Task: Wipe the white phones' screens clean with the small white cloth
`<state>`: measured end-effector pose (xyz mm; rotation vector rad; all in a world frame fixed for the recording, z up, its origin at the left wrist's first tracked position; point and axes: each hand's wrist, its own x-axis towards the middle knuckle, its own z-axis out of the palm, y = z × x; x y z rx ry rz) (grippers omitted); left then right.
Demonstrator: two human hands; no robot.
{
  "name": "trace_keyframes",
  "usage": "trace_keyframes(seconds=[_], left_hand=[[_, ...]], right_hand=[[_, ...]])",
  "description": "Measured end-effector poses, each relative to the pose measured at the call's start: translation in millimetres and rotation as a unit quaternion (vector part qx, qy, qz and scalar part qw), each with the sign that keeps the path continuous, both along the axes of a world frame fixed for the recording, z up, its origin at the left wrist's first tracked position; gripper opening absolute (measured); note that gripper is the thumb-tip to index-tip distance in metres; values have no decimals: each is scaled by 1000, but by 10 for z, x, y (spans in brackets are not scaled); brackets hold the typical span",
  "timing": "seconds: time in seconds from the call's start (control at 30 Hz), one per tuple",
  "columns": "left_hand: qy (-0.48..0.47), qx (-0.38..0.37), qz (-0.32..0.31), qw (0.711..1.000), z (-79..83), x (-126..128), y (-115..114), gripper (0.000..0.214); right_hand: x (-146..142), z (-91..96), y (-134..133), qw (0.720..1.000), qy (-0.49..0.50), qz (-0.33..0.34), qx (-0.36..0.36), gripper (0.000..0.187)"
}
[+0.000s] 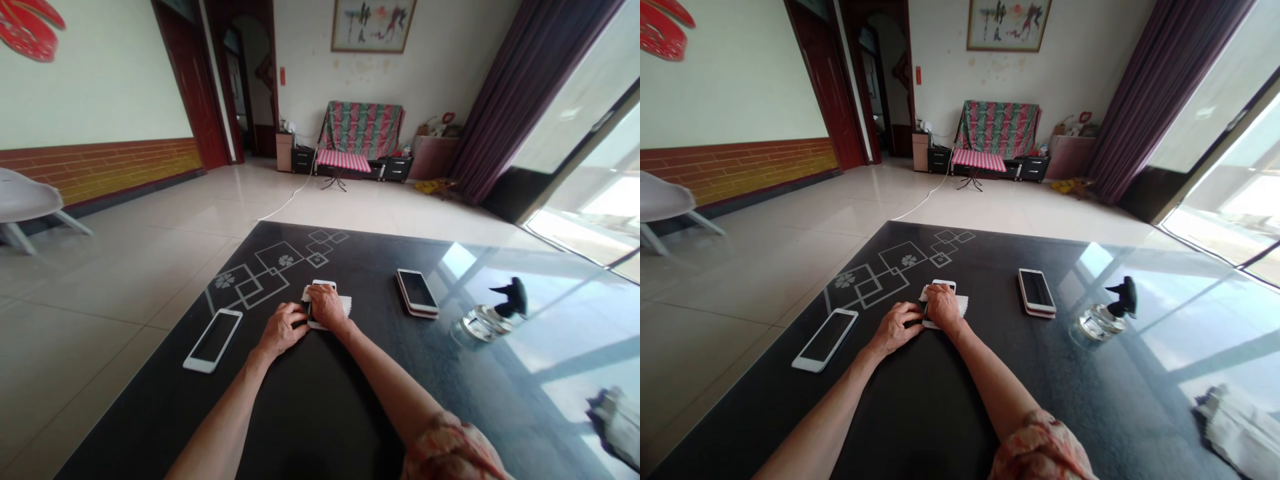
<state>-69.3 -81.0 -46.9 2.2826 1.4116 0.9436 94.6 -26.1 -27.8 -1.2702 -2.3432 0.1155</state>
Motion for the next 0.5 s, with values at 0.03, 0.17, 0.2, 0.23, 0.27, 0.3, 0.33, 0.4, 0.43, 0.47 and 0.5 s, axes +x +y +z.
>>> trace_keyframes(seconds=[0.03,0.17,0.2,0.23,0.27,0.3,0.33,0.4,0.43,0.47,0.5], left_hand=[[-1,2,1,1000,0,1,-2,21],[-4,2,-1,1000,-1,7,-9,18],[-4,2,-2,1000,-4,8,-8,18],[-5,3,-2,1000,-8,9,-6,18],[-6,4,0,1000,-12,10,-3,19],[-7,5,2,1000,-16,10,0,19],[-7,6,4,1000,-18,11,3,20],[-7,3,7,1000,-17,11,7,20],[-7,0,7,1000,-14,12,7,20],[-7,-3,7,1000,-8,12,7,20],[-8,-6,6,1000,-1,12,6,20]], right_hand=[[22,-3,-57,1000,3,8,1,32],[98,-26,-293,999,5,38,9,32],[106,-29,-320,999,5,39,10,32],[107,-30,-324,999,6,37,10,32],[103,-29,-304,999,8,33,9,32],[94,-28,-261,1000,9,27,10,32],[83,-26,-200,1000,9,20,10,32],[57,-26,-44,1000,11,2,12,31],[45,-27,40,1000,13,-7,14,32],[35,-29,122,1000,14,-15,15,32],[26,-30,198,1000,15,-24,14,32]])
